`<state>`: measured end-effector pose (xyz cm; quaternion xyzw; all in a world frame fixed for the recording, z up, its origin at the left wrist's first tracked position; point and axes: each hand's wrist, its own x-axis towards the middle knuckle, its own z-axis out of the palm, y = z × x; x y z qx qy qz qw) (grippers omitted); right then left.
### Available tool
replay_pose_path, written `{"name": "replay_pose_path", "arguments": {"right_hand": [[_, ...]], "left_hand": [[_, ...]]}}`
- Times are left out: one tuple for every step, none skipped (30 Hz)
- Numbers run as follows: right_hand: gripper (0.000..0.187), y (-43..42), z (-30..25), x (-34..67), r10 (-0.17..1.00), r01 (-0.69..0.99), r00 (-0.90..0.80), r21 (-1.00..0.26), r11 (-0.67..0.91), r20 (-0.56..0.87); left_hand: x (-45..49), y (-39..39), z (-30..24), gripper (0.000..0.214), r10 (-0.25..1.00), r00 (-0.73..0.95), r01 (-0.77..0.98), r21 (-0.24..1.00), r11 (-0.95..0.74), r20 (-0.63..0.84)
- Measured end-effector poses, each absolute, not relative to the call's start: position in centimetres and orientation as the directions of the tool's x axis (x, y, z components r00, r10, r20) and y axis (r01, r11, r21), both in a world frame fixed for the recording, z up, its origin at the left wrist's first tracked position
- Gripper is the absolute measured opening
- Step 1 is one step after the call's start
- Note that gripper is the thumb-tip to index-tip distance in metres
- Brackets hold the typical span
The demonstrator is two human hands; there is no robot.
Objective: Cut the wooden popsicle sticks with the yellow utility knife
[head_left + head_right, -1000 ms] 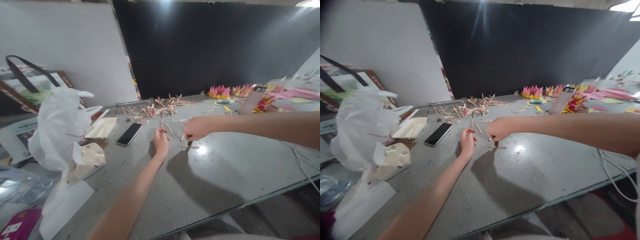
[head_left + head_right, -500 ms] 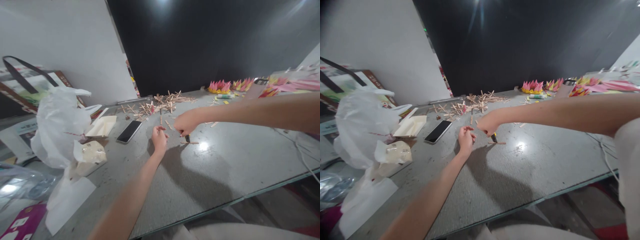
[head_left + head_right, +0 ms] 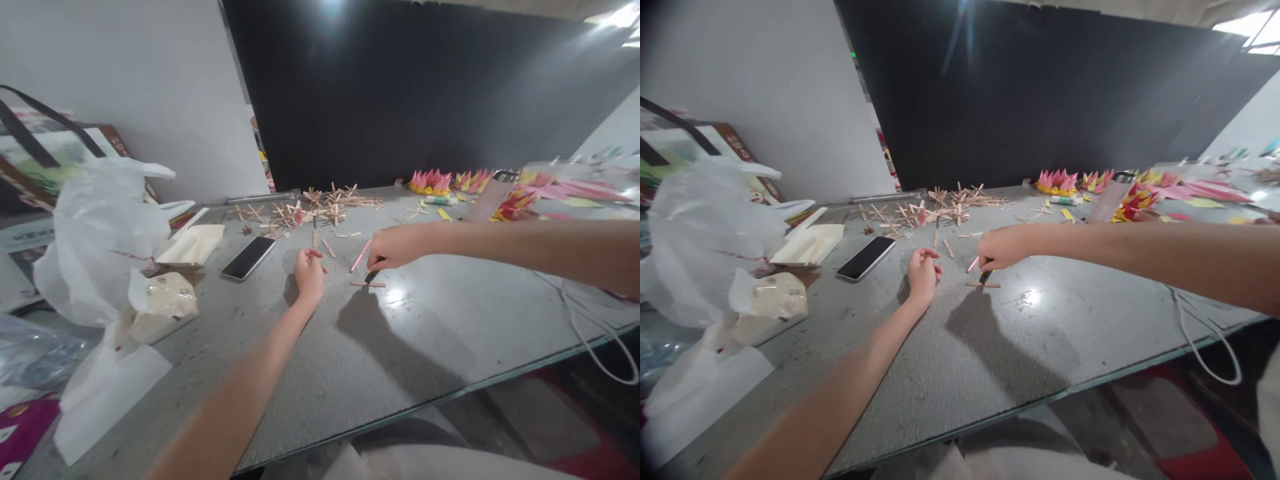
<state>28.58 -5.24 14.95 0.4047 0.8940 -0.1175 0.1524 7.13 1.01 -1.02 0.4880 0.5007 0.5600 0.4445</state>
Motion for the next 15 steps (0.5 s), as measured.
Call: {"name": "replay_pose_path", "arguments": {"right_hand": [[0.031,-5.2,14.9,28.5,0.689,0.757,-0.627,-0.076,0.648,-0.363],[0.031,-5.2,14.8,28.3,0.688,0.753,-0.629,-0.065,0.655,-0.361],[0.031,-5.2,14.8,28.1,0.687,0.748,-0.633,-0.053,0.662,-0.357],[0.031,-5.2,14.9,27.9,0.687,0.744,-0.636,-0.042,0.667,-0.352],[0.031,-5.2,15.0,27.7,0.687,0.741,-0.638,-0.036,0.671,-0.348],[0.031,-5.2,15.2,27.6,0.686,0.74,-0.639,-0.033,0.672,-0.349],[0.031,-5.3,15.3,27.4,0.685,0.74,-0.638,-0.034,0.672,-0.352],[0.032,-5.4,15.4,27.3,0.686,0.742,-0.635,-0.037,0.669,-0.354],[0.031,-5.5,15.5,27.3,0.69,0.747,-0.63,-0.037,0.663,-0.357],[0.031,-5.7,15.6,27.2,0.696,0.752,-0.624,-0.031,0.658,-0.356],[0.03,-5.9,15.6,27.2,0.704,0.757,-0.617,-0.019,0.653,-0.351],[0.029,-6.1,15.6,27.1,0.715,0.762,-0.609,-0.002,0.648,-0.344],[0.029,-6.2,15.5,27.0,0.724,0.766,-0.601,0.017,0.643,-0.338],[0.029,-6.3,15.5,26.9,0.73,0.768,-0.594,0.032,0.639,-0.337],[0.029,-6.3,15.5,26.7,0.733,0.769,-0.589,0.042,0.637,-0.339]], "left_hand": [[7.1,1.0,-1.0,0.015,0.985,-0.135,-0.014,0.994,-0.107,0.104],[7.1,1.0,-0.9,0.015,0.985,-0.141,-0.021,0.994,-0.105,0.101],[7.0,0.9,-0.8,0.015,0.985,-0.146,-0.03,0.995,-0.099,0.094],[7.0,0.8,-0.7,0.014,0.985,-0.15,-0.039,0.995,-0.091,0.084],[6.9,0.7,-0.5,0.014,0.986,-0.151,-0.046,0.995,-0.084,0.076],[6.9,0.6,-0.4,0.013,0.986,-0.151,-0.05,0.996,-0.079,0.071],[6.8,0.5,-0.3,0.013,0.985,-0.155,-0.049,0.996,-0.079,0.07],[6.8,0.4,-0.2,0.012,0.985,-0.156,-0.046,0.996,-0.081,0.073],[6.8,0.4,-0.1,0.012,0.984,-0.159,-0.041,0.995,-0.086,0.078],[6.8,0.4,-0.1,0.013,0.984,-0.161,-0.038,0.995,-0.087,0.08],[6.7,0.4,-0.1,0.014,0.984,-0.161,-0.038,0.996,-0.086,0.079],[6.7,0.4,-0.1,0.015,0.984,-0.163,-0.042,0.996,-0.082,0.075],[6.7,0.4,-0.1,0.016,0.984,-0.162,-0.046,0.996,-0.08,0.072],[6.6,0.3,-0.1,0.017,0.984,-0.162,-0.048,0.996,-0.079,0.071],[6.5,0.3,-0.1,0.017,0.984,-0.164,-0.046,0.996,-0.081,0.073]]}}
